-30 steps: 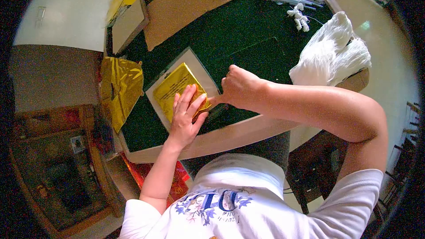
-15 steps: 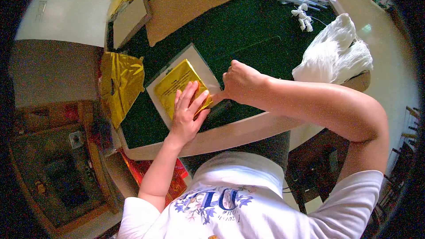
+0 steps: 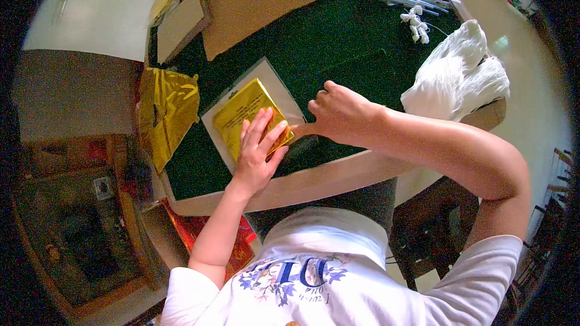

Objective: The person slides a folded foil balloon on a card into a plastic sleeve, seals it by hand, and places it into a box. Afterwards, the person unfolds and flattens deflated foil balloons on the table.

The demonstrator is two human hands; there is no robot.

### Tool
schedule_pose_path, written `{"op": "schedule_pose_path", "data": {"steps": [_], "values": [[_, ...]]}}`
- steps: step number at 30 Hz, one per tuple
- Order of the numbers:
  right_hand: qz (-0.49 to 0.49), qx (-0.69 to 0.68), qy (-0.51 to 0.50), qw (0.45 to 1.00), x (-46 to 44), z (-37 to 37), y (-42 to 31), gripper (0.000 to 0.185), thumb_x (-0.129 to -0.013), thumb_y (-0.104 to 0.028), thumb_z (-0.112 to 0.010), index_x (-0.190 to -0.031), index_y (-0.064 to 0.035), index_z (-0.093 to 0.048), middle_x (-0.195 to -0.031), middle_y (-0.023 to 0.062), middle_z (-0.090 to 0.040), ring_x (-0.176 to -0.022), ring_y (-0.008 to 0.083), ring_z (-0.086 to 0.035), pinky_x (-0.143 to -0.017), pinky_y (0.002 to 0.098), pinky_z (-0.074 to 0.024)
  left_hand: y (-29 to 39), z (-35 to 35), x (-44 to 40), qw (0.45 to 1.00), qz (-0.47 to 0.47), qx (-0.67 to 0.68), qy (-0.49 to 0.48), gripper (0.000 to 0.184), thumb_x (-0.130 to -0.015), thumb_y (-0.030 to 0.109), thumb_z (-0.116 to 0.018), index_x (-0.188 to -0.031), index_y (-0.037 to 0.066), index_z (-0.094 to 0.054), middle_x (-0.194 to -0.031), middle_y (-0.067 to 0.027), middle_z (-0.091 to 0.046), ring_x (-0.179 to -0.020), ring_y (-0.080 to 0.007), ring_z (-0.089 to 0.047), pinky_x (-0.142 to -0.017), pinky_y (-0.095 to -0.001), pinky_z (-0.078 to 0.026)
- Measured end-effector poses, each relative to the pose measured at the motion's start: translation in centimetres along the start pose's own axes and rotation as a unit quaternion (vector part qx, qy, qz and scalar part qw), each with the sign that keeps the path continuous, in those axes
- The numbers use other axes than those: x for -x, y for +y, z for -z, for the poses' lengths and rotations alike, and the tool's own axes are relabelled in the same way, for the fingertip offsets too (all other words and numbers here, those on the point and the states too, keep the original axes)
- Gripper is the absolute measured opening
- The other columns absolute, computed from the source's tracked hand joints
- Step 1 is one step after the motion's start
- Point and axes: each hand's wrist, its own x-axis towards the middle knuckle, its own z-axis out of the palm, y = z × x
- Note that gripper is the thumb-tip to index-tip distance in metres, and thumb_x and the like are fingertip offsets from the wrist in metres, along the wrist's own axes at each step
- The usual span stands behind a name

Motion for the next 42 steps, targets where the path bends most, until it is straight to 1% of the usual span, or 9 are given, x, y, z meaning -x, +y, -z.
{"op": "schedule_pose_path", "data": {"steps": [6, 9, 12, 15, 19, 22, 34, 40, 42], "values": [[-0.003, -0.019, -0.034, 0.999, -0.9, 0.4, -0.3, 0.046, -0.095, -0.025, -0.050, -0.139, -0.0384, -0.045, -0.096, 0.0018, -0.060, -0.094, 0.0174, -0.060, -0.084, 0.0325, -0.0406, 0.0, 0.1, 0.0, 1.000, -0.004, -0.001, 0.000, 0.051, -0.085, 0.020, -0.068, -0.134, 0.018, -0.052, -0.150, -0.0109, -0.035, -0.141, -0.0299, -0.030, -0.114, -0.0530, -0.020], [0.008, -0.017, -0.012, 1.000, -0.3, 0.4, -0.4, 0.046, -0.094, -0.024, -0.053, -0.139, -0.0329, -0.047, -0.095, 0.0023, -0.060, -0.094, 0.0170, -0.059, -0.083, 0.0323, -0.0414, 0.1, 0.2, -0.1, 1.000, -0.003, -0.002, 0.002, 0.050, -0.085, 0.020, -0.067, -0.133, 0.018, -0.053, -0.150, -0.0110, -0.035, -0.140, -0.0301, -0.031, -0.113, -0.0535, -0.021], [0.042, -0.016, 0.123, 0.991, 0.6, -0.5, -0.7, 0.034, -0.089, -0.025, -0.055, -0.122, -0.0211, -0.061, -0.089, 0.0012, -0.059, -0.088, 0.0177, -0.059, -0.077, 0.0342, -0.0428, -0.1, 0.0, 0.0, 1.000, -0.010, -0.003, 0.012, 0.049, -0.086, 0.021, -0.067, -0.133, 0.018, -0.054, -0.150, -0.0113, -0.035, -0.140, -0.0305, -0.032, -0.113, -0.0542, -0.021], [0.038, -0.083, 0.225, 0.970, 0.5, -1.1, -1.2, 0.028, -0.083, -0.024, -0.059, -0.108, -0.0114, -0.064, -0.087, 0.0023, -0.055, -0.087, 0.0175, -0.056, -0.077, 0.0351, -0.0433, -0.3, -0.3, 0.1, 1.000, -0.018, -0.003, 0.023, 0.048, -0.086, 0.020, -0.067, -0.132, 0.017, -0.054, -0.149, -0.0119, -0.036, -0.139, -0.0312, -0.033, -0.113, -0.0549, -0.022], [0.025, -0.121, 0.327, 0.937, -1.2, -1.6, -1.9, 0.020, -0.079, -0.022, -0.062, -0.095, -0.0110, -0.061, -0.088, 0.0029, -0.050, -0.087, 0.0182, -0.052, -0.076, 0.0355, -0.0430, -0.1, -0.1, -0.1, 0.999, -0.020, -0.002, 0.031, 0.041, -0.089, 0.021, -0.064, -0.129, 0.015, -0.056, -0.147, -0.0125, -0.038, -0.138, -0.0307, -0.034, -0.112, -0.0550, -0.023], [0.018, -0.128, 0.349, 0.928, -2.5, -2.3, -2.3, 0.020, -0.079, -0.022, -0.062, -0.095, -0.0107, -0.060, -0.087, 0.0033, -0.050, -0.087, 0.0187, -0.052, -0.076, 0.0351, -0.0426, -0.2, -0.1, 0.0, 0.999, -0.021, 0.001, 0.036, 0.038, -0.091, 0.021, -0.061, -0.128, 0.015, -0.057, -0.146, -0.0128, -0.039, -0.138, -0.0303, -0.034, -0.112, -0.0546, -0.023], [0.038, -0.153, 0.333, 0.930, -3.6, -3.0, -2.3, 0.016, -0.081, -0.019, -0.061, -0.093, -0.0085, -0.061, -0.087, 0.0037, -0.054, -0.087, 0.0196, -0.054, -0.077, 0.0355, -0.0425, -0.3, -0.3, 0.0, 0.999, -0.017, 0.004, 0.041, 0.038, -0.091, 0.017, -0.060, -0.129, 0.016, -0.058, -0.146, -0.0127, -0.041, -0.138, -0.0297, -0.035, -0.112, -0.0545, -0.024], [0.015, -0.156, 0.313, 0.937, -3.4, -2.6, -2.5, 0.018, -0.079, -0.020, -0.061, -0.094, -0.0095, -0.062, -0.088, 0.0025, -0.055, -0.087, 0.0191, -0.054, -0.078, 0.0354, -0.0425, -0.3, -0.3, 0.0, 0.999, -0.018, 0.006, 0.043, 0.038, -0.090, 0.016, -0.061, -0.129, 0.016, -0.058, -0.146, -0.0122, -0.041, -0.138, -0.0294, -0.035, -0.112, -0.0547, -0.024], [0.036, -0.150, 0.334, 0.930, -3.5, -3.0, -2.2, 0.015, -0.079, -0.020, -0.063, -0.090, -0.0102, -0.061, -0.088, 0.0022, -0.055, -0.087, 0.0190, -0.054, -0.078, 0.0353, -0.0425, -0.3, -0.3, 0.0, 0.999, -0.015, 0.005, 0.043, 0.038, -0.090, 0.016, -0.061, -0.128, 0.016, -0.058, -0.146, -0.0120, -0.041, -0.138, -0.0292, -0.035, -0.112, -0.0546, -0.024]]}}
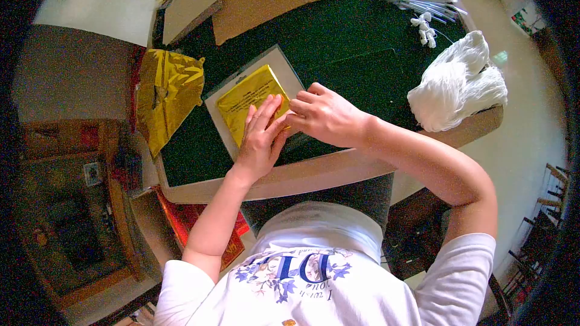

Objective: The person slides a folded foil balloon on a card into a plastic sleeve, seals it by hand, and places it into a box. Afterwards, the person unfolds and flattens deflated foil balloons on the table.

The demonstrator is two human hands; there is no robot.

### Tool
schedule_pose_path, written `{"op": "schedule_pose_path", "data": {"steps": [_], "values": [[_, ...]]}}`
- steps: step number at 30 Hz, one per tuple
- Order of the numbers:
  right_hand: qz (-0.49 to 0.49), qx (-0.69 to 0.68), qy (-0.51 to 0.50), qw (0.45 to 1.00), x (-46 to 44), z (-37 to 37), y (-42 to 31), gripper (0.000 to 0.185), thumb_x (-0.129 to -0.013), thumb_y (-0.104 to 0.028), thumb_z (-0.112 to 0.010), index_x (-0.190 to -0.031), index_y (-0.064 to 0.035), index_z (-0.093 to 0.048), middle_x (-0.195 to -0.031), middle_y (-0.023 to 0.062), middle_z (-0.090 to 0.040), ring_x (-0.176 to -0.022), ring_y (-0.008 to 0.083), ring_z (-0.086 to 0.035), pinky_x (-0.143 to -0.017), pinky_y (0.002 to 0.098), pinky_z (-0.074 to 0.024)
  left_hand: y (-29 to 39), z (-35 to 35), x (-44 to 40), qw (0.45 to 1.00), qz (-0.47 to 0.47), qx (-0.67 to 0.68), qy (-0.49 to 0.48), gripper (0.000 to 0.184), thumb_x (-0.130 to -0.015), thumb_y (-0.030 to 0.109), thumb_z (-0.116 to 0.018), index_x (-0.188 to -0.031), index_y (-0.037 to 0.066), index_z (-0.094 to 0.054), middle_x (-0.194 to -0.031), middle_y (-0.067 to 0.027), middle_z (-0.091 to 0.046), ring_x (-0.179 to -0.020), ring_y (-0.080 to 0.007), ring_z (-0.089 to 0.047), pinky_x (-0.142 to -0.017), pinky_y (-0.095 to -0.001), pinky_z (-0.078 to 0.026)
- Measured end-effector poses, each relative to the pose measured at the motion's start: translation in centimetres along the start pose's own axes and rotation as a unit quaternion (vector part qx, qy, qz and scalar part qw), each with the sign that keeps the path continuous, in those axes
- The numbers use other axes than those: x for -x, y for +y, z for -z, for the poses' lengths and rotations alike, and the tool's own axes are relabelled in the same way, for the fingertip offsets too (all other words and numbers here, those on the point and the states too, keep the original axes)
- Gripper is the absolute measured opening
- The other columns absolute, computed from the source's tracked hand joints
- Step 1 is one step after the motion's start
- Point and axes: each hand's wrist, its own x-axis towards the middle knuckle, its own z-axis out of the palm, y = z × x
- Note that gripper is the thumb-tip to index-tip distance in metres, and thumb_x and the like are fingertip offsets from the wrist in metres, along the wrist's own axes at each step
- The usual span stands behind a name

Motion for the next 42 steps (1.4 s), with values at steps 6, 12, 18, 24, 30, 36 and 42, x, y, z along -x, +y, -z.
{"op": "schedule_pose_path", "data": {"steps": [6, 12, 18, 24, 30, 36, 42], "values": [[-0.030, 0.004, 0.032, 0.999, 0.3, 0.6, -0.2, 0.011, -0.076, -0.019, -0.066, -0.083, -0.0115, -0.061, -0.084, 0.0009, -0.052, -0.083, 0.0183, -0.053, -0.074, 0.0336, -0.0415, -0.1, 0.0, 0.1, 1.000, -0.004, -0.001, -0.009, 0.040, -0.090, 0.014, -0.060, -0.130, 0.016, -0.056, -0.147, -0.0124, -0.040, -0.138, -0.0316, -0.034, -0.112, -0.0552, -0.023], [-0.105, 0.010, 0.041, 0.994, 2.4, 1.1, -1.9, 0.018, -0.075, -0.019, -0.066, -0.091, -0.0113, -0.065, -0.081, 0.0007, -0.049, -0.081, 0.0173, -0.052, -0.072, 0.0322, -0.0406, -0.1, -0.3, 0.1, 1.000, 0.010, -0.009, -0.009, 0.038, -0.091, 0.016, -0.058, -0.129, 0.019, -0.058, -0.147, -0.0092, -0.040, -0.138, -0.0284, -0.035, -0.113, -0.0540, -0.022], [-0.147, -0.062, 0.050, 0.986, 2.5, 0.7, -2.0, 0.021, -0.076, -0.015, -0.067, -0.097, -0.0115, -0.069, -0.080, 0.0026, -0.051, -0.080, 0.0199, -0.053, -0.071, 0.0339, -0.0415, 0.0, -0.2, 0.1, 1.000, 0.014, -0.003, -0.010, 0.039, -0.091, 0.015, -0.057, -0.129, 0.021, -0.059, -0.147, -0.0086, -0.040, -0.138, -0.0279, -0.035, -0.113, -0.0534, -0.022], [-0.195, -0.182, 0.106, 0.958, 1.8, 0.1, -1.2, 0.009, -0.075, -0.010, -0.071, -0.084, -0.0084, -0.070, -0.077, 0.0057, -0.054, -0.079, 0.0249, -0.055, -0.070, 0.0368, -0.0427, 0.2, 0.0, -0.1, 1.000, 0.016, 0.004, -0.008, 0.037, -0.091, 0.015, -0.059, -0.128, 0.019, -0.060, -0.146, -0.0103, -0.042, -0.137, -0.0279, -0.037, -0.113, -0.0526, -0.022], [-0.240, -0.240, 0.116, 0.933, 1.2, -0.8, -1.1, 0.010, -0.074, -0.014, -0.073, -0.081, -0.0091, -0.068, -0.079, 0.0058, -0.055, -0.083, 0.0266, -0.055, -0.070, 0.0389, -0.0410, 0.2, 0.1, -0.1, 1.000, 0.018, 0.014, -0.012, 0.037, -0.092, 0.013, -0.056, -0.129, 0.017, -0.059, -0.147, -0.0111, -0.041, -0.138, -0.0296, -0.035, -0.113, -0.0531, -0.022], [-0.248, -0.213, 0.090, 0.941, 0.7, -0.7, -1.1, 0.013, -0.071, -0.009, -0.073, -0.080, -0.0095, -0.063, -0.080, 0.0044, -0.053, -0.082, 0.0240, -0.054, -0.074, 0.0364, -0.0399, 0.0, -0.1, -0.1, 1.000, 0.015, 0.017, -0.009, 0.035, -0.093, 0.013, -0.056, -0.127, 0.017, -0.060, -0.146, -0.0114, -0.042, -0.138, -0.0301, -0.036, -0.113, -0.0533, -0.022], [-0.171, -0.126, 0.077, 0.974, 1.0, 0.6, -0.8, 0.020, -0.072, -0.016, -0.071, -0.087, -0.0126, -0.058, -0.084, 0.0045, -0.052, -0.086, 0.0251, -0.053, -0.076, 0.0391, -0.0393, 0.1, 0.2, -0.1, 1.000, 0.011, 0.004, -0.004, 0.035, -0.091, 0.014, -0.059, -0.126, 0.017, -0.061, -0.145, -0.0128, -0.043, -0.137, -0.0298, -0.037, -0.112, -0.0530, -0.023]]}}
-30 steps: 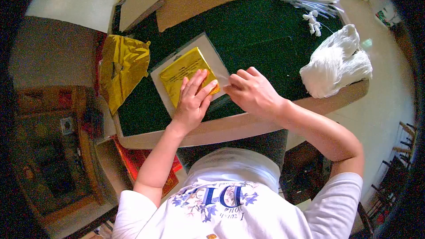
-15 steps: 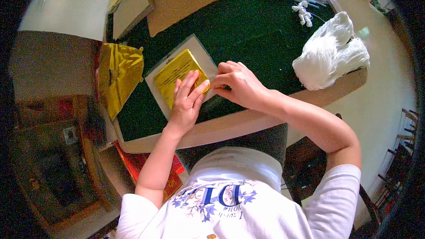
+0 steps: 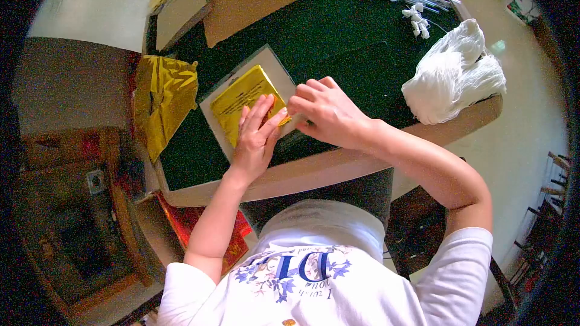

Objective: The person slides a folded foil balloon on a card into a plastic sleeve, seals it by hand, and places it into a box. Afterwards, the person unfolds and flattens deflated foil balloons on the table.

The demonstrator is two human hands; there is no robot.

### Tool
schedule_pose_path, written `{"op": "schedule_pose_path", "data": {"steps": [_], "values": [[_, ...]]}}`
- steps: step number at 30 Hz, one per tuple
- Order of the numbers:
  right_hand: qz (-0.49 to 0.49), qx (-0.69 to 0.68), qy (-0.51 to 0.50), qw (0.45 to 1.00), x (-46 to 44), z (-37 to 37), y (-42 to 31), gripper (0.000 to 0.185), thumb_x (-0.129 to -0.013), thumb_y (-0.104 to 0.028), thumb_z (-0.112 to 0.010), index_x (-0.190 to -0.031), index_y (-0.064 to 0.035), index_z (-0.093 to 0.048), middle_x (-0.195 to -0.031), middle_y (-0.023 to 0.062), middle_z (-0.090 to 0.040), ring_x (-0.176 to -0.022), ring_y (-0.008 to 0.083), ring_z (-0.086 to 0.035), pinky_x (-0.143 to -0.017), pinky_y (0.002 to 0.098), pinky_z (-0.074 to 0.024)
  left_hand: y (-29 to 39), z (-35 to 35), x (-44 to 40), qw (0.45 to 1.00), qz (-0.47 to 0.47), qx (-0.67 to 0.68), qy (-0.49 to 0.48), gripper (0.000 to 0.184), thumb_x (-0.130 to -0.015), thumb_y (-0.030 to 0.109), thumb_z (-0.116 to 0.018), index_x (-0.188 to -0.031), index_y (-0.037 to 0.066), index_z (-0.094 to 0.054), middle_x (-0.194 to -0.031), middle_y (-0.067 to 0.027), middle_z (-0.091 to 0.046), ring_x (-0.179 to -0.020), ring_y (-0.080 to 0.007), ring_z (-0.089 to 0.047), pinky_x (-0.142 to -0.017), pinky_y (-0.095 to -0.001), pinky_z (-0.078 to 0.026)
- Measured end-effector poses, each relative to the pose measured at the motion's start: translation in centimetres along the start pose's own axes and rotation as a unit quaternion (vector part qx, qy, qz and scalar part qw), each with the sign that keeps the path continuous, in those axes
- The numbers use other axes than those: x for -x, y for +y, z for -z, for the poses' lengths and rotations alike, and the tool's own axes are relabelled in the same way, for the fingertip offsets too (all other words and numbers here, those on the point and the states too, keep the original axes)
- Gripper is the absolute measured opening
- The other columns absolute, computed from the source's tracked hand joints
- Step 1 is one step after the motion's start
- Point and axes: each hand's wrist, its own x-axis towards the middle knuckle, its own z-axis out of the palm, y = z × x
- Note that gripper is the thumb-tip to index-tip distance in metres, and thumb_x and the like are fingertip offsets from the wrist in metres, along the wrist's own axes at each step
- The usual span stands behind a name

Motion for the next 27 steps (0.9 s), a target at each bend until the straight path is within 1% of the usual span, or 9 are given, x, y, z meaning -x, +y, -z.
{"op": "schedule_pose_path", "data": {"steps": [2, 6, 12, 15, 18, 19, 22, 25, 27], "values": [[0.049, 0.034, 0.009, 0.998, -0.1, -0.4, -0.1, 0.023, -0.072, -0.017, -0.071, -0.091, -0.0130, -0.058, -0.085, 0.0041, -0.053, -0.087, 0.0247, -0.053, -0.078, 0.0388, -0.0393, 0.0, 0.0, 0.0, 1.000, -0.002, -0.004, 0.002, 0.035, -0.092, 0.014, -0.059, -0.127, 0.017, -0.061, -0.145, -0.0131, -0.043, -0.137, -0.0300, -0.037, -0.112, -0.0529, -0.023], [0.125, 0.064, 0.004, 0.990, -0.4, -0.8, 0.2, 0.015, -0.074, -0.016, -0.071, -0.085, -0.0101, -0.062, -0.085, 0.0021, -0.052, -0.083, 0.0197, -0.053, -0.082, 0.0378, -0.0414, -0.2, -0.1, 0.1, 1.000, -0.005, -0.001, 0.002, 0.036, -0.092, 0.015, -0.059, -0.127, 0.017, -0.060, -0.144, -0.0134, -0.043, -0.137, -0.0298, -0.037, -0.112, -0.0532, -0.023], [0.167, 0.098, -0.028, 0.981, 0.0, -0.3, 0.3, 0.008, -0.076, -0.015, -0.066, -0.080, -0.0093, -0.063, -0.083, 0.0007, -0.052, -0.083, 0.0179, -0.053, -0.084, 0.0381, -0.0421, -0.1, 0.0, 0.0, 1.000, -0.008, -0.005, -0.002, 0.038, -0.090, 0.017, -0.061, -0.128, 0.017, -0.059, -0.145, -0.0117, -0.042, -0.137, -0.0292, -0.037, -0.112, -0.0533, -0.024], [0.174, 0.131, -0.052, 0.975, 0.4, 0.1, 0.3, 0.012, -0.079, -0.020, -0.062, -0.085, -0.0096, -0.066, -0.086, 0.0006, -0.055, -0.087, 0.0179, -0.052, -0.082, 0.0364, -0.0402, -0.4, -0.5, 0.2, 1.000, -0.010, -0.011, 0.002, 0.041, -0.090, 0.017, -0.061, -0.130, 0.019, -0.057, -0.146, -0.0107, -0.041, -0.137, -0.0297, -0.037, -0.112, -0.0540, -0.024], [0.152, 0.134, -0.089, 0.975, 1.5, 0.9, -0.2, 0.013, -0.079, -0.020, -0.062, -0.084, -0.0090, -0.066, -0.084, 0.0010, -0.053, -0.086, 0.0178, -0.052, -0.082, 0.0364, -0.0402, -0.4, -0.7, 0.2, 1.000, -0.006, -0.014, 0.006, 0.042, -0.088, 0.017, -0.063, -0.130, 0.021, -0.057, -0.146, -0.0094, -0.041, -0.136, -0.0288, -0.038, -0.112, -0.0540, -0.024], [0.162, 0.134, -0.071, 0.975, 1.8, 1.0, -0.4, 0.013, -0.079, -0.020, -0.062, -0.084, -0.0088, -0.065, -0.082, 0.0010, -0.051, -0.086, 0.0177, -0.052, -0.083, 0.0362, -0.0400, -0.3, -0.7, 0.1, 1.000, -0.004, -0.013, 0.007, 0.042, -0.088, 0.017, -0.063, -0.130, 0.021, -0.057, -0.146, -0.0090, -0.041, -0.136, -0.0286, -0.038, -0.112, -0.0540, -0.024], [0.137, 0.124, -0.099, 0.978, 1.7, 2.0, -1.2, 0.018, -0.079, -0.020, -0.061, -0.092, -0.0089, -0.067, -0.085, 0.0015, -0.050, -0.087, 0.0177, -0.051, -0.084, 0.0357, -0.0396, -0.3, -0.7, 0.1, 1.000, -0.003, -0.008, 0.012, 0.043, -0.087, 0.016, -0.063, -0.130, 0.021, -0.057, -0.146, -0.0084, -0.041, -0.136, -0.0283, -0.038, -0.112, -0.0542, -0.024], [0.092, 0.151, -0.062, 0.982, 1.2, 1.5, -2.2, 0.027, -0.080, -0.021, -0.058, -0.103, -0.0094, -0.067, -0.090, 0.0023, -0.051, -0.091, 0.0180, -0.051, -0.086, 0.0360, -0.0393, -0.4, -0.7, 0.1, 1.000, -0.007, -0.007, 0.015, 0.043, -0.087, 0.016, -0.064, -0.129, 0.021, -0.057, -0.146, -0.0084, -0.041, -0.136, -0.0283, -0.038, -0.112, -0.0543, -0.025], [0.079, 0.171, -0.089, 0.978, 1.6, 0.9, -2.0, 0.030, -0.080, -0.021, -0.057, -0.107, -0.0094, -0.066, -0.092, 0.0027, -0.051, -0.093, 0.0182, -0.051, -0.087, 0.0362, -0.0392, -0.4, -0.7, 0.1, 1.000, -0.008, -0.006, 0.016, 0.044, -0.086, 0.016, -0.064, -0.129, 0.021, -0.057, -0.145, -0.0085, -0.041, -0.136, -0.0284, -0.038, -0.111, -0.0543, -0.025]]}}
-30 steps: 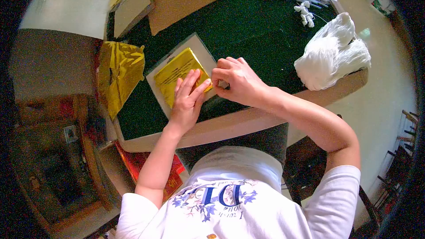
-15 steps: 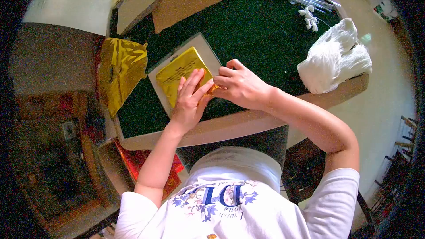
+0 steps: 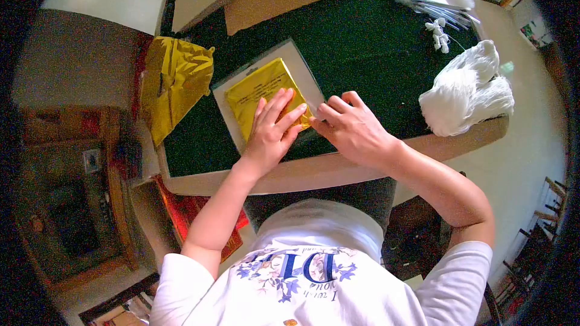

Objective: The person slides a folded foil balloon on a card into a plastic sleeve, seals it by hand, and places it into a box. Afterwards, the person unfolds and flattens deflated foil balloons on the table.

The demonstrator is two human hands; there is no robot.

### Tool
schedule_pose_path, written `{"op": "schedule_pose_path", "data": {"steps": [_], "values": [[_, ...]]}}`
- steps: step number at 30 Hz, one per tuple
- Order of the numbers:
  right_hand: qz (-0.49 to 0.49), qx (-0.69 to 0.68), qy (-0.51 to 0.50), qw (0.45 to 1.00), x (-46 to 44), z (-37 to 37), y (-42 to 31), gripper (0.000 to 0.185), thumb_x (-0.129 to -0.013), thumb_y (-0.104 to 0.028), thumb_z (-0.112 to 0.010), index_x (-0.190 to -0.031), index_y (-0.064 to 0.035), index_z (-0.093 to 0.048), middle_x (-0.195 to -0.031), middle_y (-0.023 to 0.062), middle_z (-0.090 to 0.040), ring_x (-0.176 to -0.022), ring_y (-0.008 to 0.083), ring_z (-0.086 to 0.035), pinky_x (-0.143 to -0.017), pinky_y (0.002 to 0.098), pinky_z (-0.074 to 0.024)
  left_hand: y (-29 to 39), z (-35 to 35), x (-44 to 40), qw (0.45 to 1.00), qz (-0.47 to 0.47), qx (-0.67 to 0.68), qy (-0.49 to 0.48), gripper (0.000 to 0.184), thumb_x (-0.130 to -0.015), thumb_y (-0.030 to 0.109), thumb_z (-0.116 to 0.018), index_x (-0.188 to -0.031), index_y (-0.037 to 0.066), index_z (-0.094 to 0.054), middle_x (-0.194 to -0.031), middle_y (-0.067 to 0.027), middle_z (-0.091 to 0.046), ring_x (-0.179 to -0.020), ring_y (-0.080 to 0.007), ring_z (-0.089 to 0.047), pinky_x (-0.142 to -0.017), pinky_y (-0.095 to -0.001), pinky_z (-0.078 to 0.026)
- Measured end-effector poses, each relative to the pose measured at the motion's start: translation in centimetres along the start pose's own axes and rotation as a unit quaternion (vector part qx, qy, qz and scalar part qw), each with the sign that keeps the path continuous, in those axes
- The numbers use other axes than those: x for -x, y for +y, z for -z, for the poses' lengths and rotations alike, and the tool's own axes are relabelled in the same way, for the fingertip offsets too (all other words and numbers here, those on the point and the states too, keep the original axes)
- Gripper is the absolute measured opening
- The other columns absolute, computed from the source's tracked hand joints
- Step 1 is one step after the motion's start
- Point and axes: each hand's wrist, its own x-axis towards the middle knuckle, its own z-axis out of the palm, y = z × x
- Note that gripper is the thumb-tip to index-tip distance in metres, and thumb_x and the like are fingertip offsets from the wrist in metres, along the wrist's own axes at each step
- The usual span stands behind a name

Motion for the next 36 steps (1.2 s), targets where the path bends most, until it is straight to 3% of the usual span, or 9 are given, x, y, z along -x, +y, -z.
{"op": "schedule_pose_path", "data": {"steps": [4, 13, 16, 19, 22, 26, 29, 32, 36], "values": [[-0.013, 0.024, -0.045, 0.999, 0.5, 0.3, -0.2, 0.032, -0.082, -0.021, -0.056, -0.110, -0.0086, -0.065, -0.092, 0.0032, -0.052, -0.096, 0.0186, -0.051, -0.088, 0.0369, -0.0392, 0.0, -0.1, 0.1, 1.000, -0.003, 0.001, 0.004, 0.045, -0.086, 0.016, -0.065, -0.129, 0.021, -0.057, -0.145, -0.0086, -0.042, -0.136, -0.0285, -0.038, -0.111, -0.0542, -0.026], [-0.021, 0.101, -0.032, 0.994, 0.6, 0.3, -1.7, 0.028, -0.079, -0.020, -0.061, -0.103, -0.0072, -0.066, -0.092, 0.0024, -0.055, -0.096, 0.0182, -0.050, -0.088, 0.0366, -0.0392, -0.1, -0.3, 0.1, 1.000, -0.006, 0.002, 0.016, 0.042, -0.087, 0.017, -0.065, -0.129, 0.020, -0.057, -0.144, -0.0083, -0.043, -0.136, -0.0280, -0.038, -0.111, -0.0543, -0.027], [-0.027, 0.058, -0.046, 0.997, -0.1, 1.0, -1.9, 0.027, -0.077, -0.016, -0.063, -0.102, -0.0053, -0.066, -0.089, 0.0036, -0.056, -0.093, 0.0209, -0.052, -0.086, 0.0373, -0.0416, -0.2, -0.4, 0.2, 1.000, -0.010, 0.003, 0.023, 0.041, -0.087, 0.018, -0.065, -0.128, 0.020, -0.057, -0.143, -0.0092, -0.043, -0.135, -0.0291, -0.038, -0.110, -0.0553, -0.027], [-0.073, -0.034, 0.029, 0.996, -3.5, 0.7, 0.6, 0.035, -0.075, -0.011, -0.064, -0.109, -0.0028, -0.065, -0.102, 0.0064, -0.061, -0.099, 0.0255, -0.057, -0.092, 0.0412, -0.0435, -0.4, -0.9, 0.3, 1.000, -0.014, -0.004, 0.027, 0.041, -0.087, 0.017, -0.065, -0.127, 0.020, -0.058, -0.142, -0.0112, -0.043, -0.134, -0.0308, -0.039, -0.110, -0.0565, -0.027], [-0.052, -0.069, 0.118, 0.989, -6.7, -3.1, 2.7, 0.044, -0.074, -0.008, -0.063, -0.118, -0.0017, -0.062, -0.121, 0.0109, -0.061, -0.113, 0.0284, -0.057, -0.103, 0.0441, -0.0399, -0.4, -0.9, 0.1, 0.999, -0.020, -0.008, 0.026, 0.040, -0.087, 0.017, -0.064, -0.126, 0.020, -0.058, -0.141, -0.0132, -0.043, -0.134, -0.0325, -0.039, -0.109, -0.0578, -0.028], [-0.054, -0.026, 0.038, 0.997, -8.2, -4.6, 3.6, 0.050, -0.073, -0.009, -0.065, -0.123, -0.0038, -0.060, -0.132, 0.0125, -0.056, -0.124, 0.0273, -0.051, -0.112, 0.0432, -0.0326, -0.1, -0.6, 0.1, 0.999, -0.011, 0.011, 0.040, 0.038, -0.088, 0.018, -0.063, -0.126, 0.019, -0.058, -0.140, -0.0144, -0.044, -0.134, -0.0333, -0.039, -0.108, -0.0590, -0.028], [-0.084, -0.019, 0.050, 0.995, -8.6, -5.6, 3.7, 0.046, -0.075, -0.007, -0.065, -0.121, -0.0027, -0.062, -0.135, 0.0132, -0.054, -0.129, 0.0255, -0.048, -0.114, 0.0444, -0.0292, -0.3, -0.7, 0.3, 0.999, -0.015, 0.011, 0.046, 0.038, -0.088, 0.018, -0.062, -0.126, 0.019, -0.058, -0.140, -0.0145, -0.044, -0.133, -0.0336, -0.039, -0.108, -0.0588, -0.028], [-0.060, 0.018, 0.062, 0.996, -9.1, -5.1, 3.6, 0.046, -0.072, -0.011, -0.064, -0.117, -0.0037, -0.063, -0.126, 0.0109, -0.059, -0.121, 0.0283, -0.053, -0.109, 0.0430, -0.0354, -0.4, -0.9, 0.3, 0.998, -0.026, 0.006, 0.059, 0.038, -0.088, 0.021, -0.062, -0.126, 0.019, -0.057, -0.140, -0.0149, -0.044, -0.133, -0.0335, -0.040, -0.108, -0.0581, -0.028], [0.005, -0.100, 0.088, 0.991, -12.1, -4.3, 1.7, 0.038, -0.071, -0.010, -0.065, -0.108, -0.0045, -0.067, -0.118, 0.0120, -0.061, -0.112, 0.0316, -0.056, -0.097, 0.0405, -0.0451, -0.7, -1.3, 0.3, 0.999, -0.021, -0.039, 0.024, 0.038, -0.086, 0.024, -0.064, -0.123, 0.017, -0.057, -0.131, -0.0162, -0.050, -0.126, -0.0353, -0.045, -0.105, -0.0578, -0.031]]}}
